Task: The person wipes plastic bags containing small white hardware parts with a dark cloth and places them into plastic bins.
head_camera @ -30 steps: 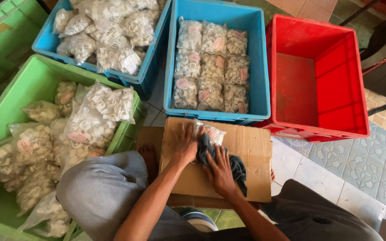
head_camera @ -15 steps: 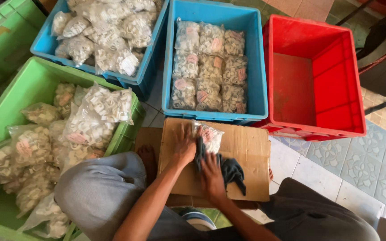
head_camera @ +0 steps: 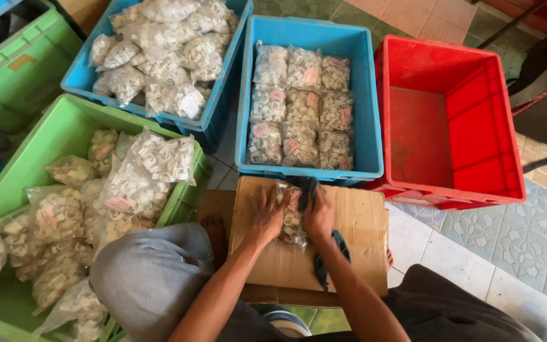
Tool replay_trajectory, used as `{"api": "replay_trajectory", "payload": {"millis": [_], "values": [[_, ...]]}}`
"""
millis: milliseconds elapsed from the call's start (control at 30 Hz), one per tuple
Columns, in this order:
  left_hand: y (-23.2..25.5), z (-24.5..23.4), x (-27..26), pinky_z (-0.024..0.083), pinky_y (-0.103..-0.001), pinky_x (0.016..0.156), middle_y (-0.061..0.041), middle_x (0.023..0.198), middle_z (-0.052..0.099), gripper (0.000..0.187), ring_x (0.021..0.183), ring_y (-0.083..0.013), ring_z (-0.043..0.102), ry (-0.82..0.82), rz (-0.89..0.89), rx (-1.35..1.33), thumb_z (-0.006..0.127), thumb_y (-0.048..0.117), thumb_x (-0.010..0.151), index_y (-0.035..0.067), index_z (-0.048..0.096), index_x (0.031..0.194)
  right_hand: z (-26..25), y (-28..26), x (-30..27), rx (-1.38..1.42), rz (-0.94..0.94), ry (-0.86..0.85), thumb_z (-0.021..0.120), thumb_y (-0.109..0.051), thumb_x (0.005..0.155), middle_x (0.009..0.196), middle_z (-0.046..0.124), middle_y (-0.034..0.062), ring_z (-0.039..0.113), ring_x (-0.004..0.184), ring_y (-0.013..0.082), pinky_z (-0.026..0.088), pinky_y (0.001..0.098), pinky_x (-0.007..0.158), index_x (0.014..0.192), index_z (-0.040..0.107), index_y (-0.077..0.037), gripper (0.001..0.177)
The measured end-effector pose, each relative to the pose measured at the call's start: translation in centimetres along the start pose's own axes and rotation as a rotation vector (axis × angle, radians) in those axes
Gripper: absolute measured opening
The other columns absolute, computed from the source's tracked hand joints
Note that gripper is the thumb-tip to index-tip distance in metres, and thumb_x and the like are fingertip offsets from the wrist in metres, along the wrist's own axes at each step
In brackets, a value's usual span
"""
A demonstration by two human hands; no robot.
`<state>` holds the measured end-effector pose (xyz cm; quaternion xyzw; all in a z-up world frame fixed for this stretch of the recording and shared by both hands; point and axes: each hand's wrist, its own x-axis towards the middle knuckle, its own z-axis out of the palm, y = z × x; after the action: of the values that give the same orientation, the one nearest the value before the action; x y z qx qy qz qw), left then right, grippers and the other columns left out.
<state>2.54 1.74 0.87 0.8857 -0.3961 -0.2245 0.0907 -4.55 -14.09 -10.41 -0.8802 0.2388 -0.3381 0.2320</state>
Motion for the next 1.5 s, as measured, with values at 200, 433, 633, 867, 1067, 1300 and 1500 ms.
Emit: {"api": "replay_trajectory", "payload": {"millis": [200, 433, 633, 867, 1067, 1300, 1500], "values": [[0.0, 1.8, 1.4, 0.005, -0.076, 0.114, -0.021, 0.162, 0.025, 0.088, 0.150, -0.0489, 0.014, 0.030, -0.025, 0.149, 0.070, 0.016, 0.084, 0.019, 0.024, 0.159, -7.1, -9.2, -8.6, -0.047, -0.083, -0.231, 0.064, -0.026, 0.095, 0.159, 0.035, 0.0152, 0.027, 0.146, 0.0383, 0.022, 0.0526, 0.117, 0.148, 0.047, -0.008, 0.058], [-0.1, 0.7, 0.2, 0.004, -0.081, 0.109, -0.024, 0.155, 0.035, 0.080, 0.146, -0.0529, 0.022, 0.131, -0.009, 0.082, 0.064, 0.013, 0.083, 0.020, 0.032, 0.156, -2.8, -3.0, -0.1, -0.067, 0.034, -0.188, 0.056, -0.030, 0.101, 0.138, 0.057, 0.0207, 0.046, 0.134, 0.0454, 0.042, 0.0611, 0.103, 0.133, 0.060, -0.007, 0.040], [-2.4, -0.5, 2.3, 0.013, -0.080, 0.109, -0.014, 0.154, 0.044, 0.072, 0.150, -0.0470, 0.018, 0.264, 0.269, 0.014, 0.074, 0.015, 0.079, 0.036, 0.049, 0.143, -2.9, 0.5, 0.5, -0.162, 0.081, -0.201, 0.056, -0.037, 0.100, 0.124, 0.067, 0.0076, 0.063, 0.119, 0.0292, 0.057, 0.0438, 0.087, 0.117, 0.069, -0.014, 0.031], [-0.9, -2.9, 2.9, 0.006, -0.068, 0.118, -0.007, 0.151, 0.042, 0.048, 0.146, -0.0371, 0.020, -0.085, 0.123, 0.042, 0.049, 0.028, 0.093, 0.010, 0.052, 0.137, -8.9, -6.9, -5.5, 0.042, 0.207, -0.128, 0.060, -0.017, 0.098, 0.134, 0.058, 0.0227, 0.051, 0.128, 0.0410, 0.045, 0.0485, 0.102, 0.122, 0.064, 0.001, 0.031], [-0.2, -4.3, 2.5, 0.011, -0.081, 0.110, 0.005, 0.160, 0.034, 0.074, 0.153, -0.0416, 0.003, -0.282, 0.066, 0.062, 0.077, 0.044, 0.066, 0.023, 0.060, 0.135, -7.2, -7.4, -2.7, 0.087, 0.001, -0.208, 0.055, -0.006, 0.097, 0.153, 0.041, 0.0217, 0.033, 0.139, 0.0492, 0.031, 0.0586, 0.111, 0.140, 0.053, 0.001, 0.044], [0.4, -3.2, -0.9, 0.008, -0.080, 0.111, -0.012, 0.162, 0.031, 0.029, 0.151, -0.0480, 0.007, 0.189, 0.123, 0.071, 0.054, 0.027, 0.094, 0.021, 0.072, 0.115, 0.2, 1.2, 1.4, -0.118, 0.129, -0.217, 0.059, -0.030, 0.097, 0.135, 0.063, 0.0148, 0.055, 0.127, 0.0432, 0.047, 0.0583, 0.100, 0.129, 0.067, -0.011, 0.038], [0.5, -3.0, -0.1, 0.010, -0.079, 0.112, -0.011, 0.166, 0.022, 0.030, 0.152, -0.0478, 0.004, 0.055, 0.094, 0.160, 0.063, 0.017, 0.088, 0.021, 0.072, 0.117, -7.5, -8.8, -6.1, 0.040, 0.069, -0.127, 0.060, -0.012, 0.093, 0.138, 0.058, 0.0238, 0.052, 0.127, 0.0439, 0.041, 0.0521, 0.107, 0.128, 0.066, -0.004, 0.036]]}}
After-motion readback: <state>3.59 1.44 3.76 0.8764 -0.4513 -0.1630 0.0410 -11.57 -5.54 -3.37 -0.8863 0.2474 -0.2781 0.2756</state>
